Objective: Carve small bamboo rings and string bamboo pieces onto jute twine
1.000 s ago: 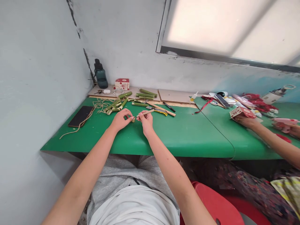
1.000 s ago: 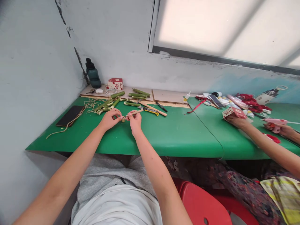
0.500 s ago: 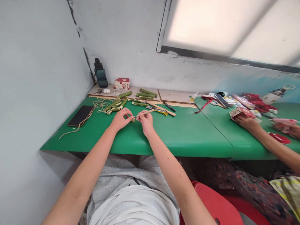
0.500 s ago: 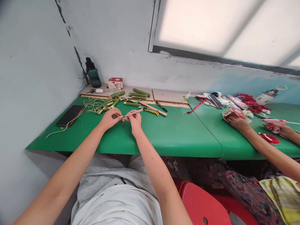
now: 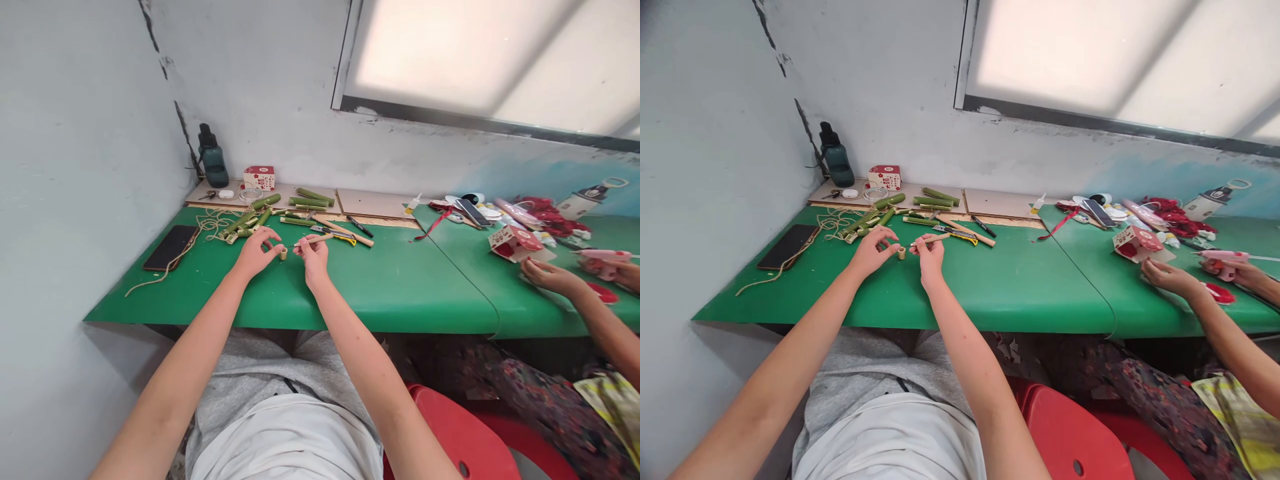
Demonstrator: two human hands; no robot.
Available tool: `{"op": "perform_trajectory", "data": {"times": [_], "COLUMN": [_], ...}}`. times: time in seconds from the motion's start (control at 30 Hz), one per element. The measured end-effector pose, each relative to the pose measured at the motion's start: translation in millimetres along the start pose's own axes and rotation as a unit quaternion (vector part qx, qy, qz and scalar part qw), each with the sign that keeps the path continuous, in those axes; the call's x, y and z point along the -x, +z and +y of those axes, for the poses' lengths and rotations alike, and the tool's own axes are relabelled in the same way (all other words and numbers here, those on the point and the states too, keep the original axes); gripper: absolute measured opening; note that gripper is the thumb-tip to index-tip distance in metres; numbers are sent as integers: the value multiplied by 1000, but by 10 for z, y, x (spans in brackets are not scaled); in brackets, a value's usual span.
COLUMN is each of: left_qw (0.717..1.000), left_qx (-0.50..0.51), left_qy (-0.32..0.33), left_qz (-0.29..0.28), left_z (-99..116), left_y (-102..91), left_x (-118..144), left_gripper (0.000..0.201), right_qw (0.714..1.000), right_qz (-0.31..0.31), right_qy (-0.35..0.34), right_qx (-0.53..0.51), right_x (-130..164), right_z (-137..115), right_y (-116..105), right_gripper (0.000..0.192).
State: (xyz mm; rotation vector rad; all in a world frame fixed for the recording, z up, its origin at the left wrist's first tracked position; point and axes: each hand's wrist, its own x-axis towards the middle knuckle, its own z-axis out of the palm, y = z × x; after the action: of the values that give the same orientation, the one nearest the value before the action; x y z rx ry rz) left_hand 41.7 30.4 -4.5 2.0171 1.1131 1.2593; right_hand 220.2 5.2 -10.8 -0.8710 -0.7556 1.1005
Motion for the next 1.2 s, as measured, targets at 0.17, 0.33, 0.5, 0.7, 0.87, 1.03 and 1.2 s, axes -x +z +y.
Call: {"op": "perform_trajectory", "data": {"times": [0.17,0.33,0.5,0.7,0.87,1.03,1.2], "left_qw": [1000,1000,1000,1000,1000,1000,1000], "left_qx": [-7,-9,-5,-4,-12,-15,-15], "left_qy": [0,3,8,-5,-13,-4,1], "left_qz": [-8,-18,-24,-17,-6,-14,-13], "left_z": [4,-3,-1,11,9,21,40], "left_y": [2,1,-1,0,-1,-4,-6], "left_x": [3,9,15,6,4,4,4], "left_gripper": [18,18,17,17,11,11,12], "right_qw": [1000,998,998,996,992,994,995], "right_qz": [-20,-54,-54,63,104,80,61], "right_qy": [12,19,15,-47,-49,-26,-11], "right_qx": [-22,-20,4,31,46,64,82], "right_x": [11,54,81,15,-18,-21,-18], "right_z": [-34,-74,-72,-51,-40,11,33], "right_y": [13,37,64,10,-20,6,6], "right_gripper": [35,36,35,28,22,21,23]}}
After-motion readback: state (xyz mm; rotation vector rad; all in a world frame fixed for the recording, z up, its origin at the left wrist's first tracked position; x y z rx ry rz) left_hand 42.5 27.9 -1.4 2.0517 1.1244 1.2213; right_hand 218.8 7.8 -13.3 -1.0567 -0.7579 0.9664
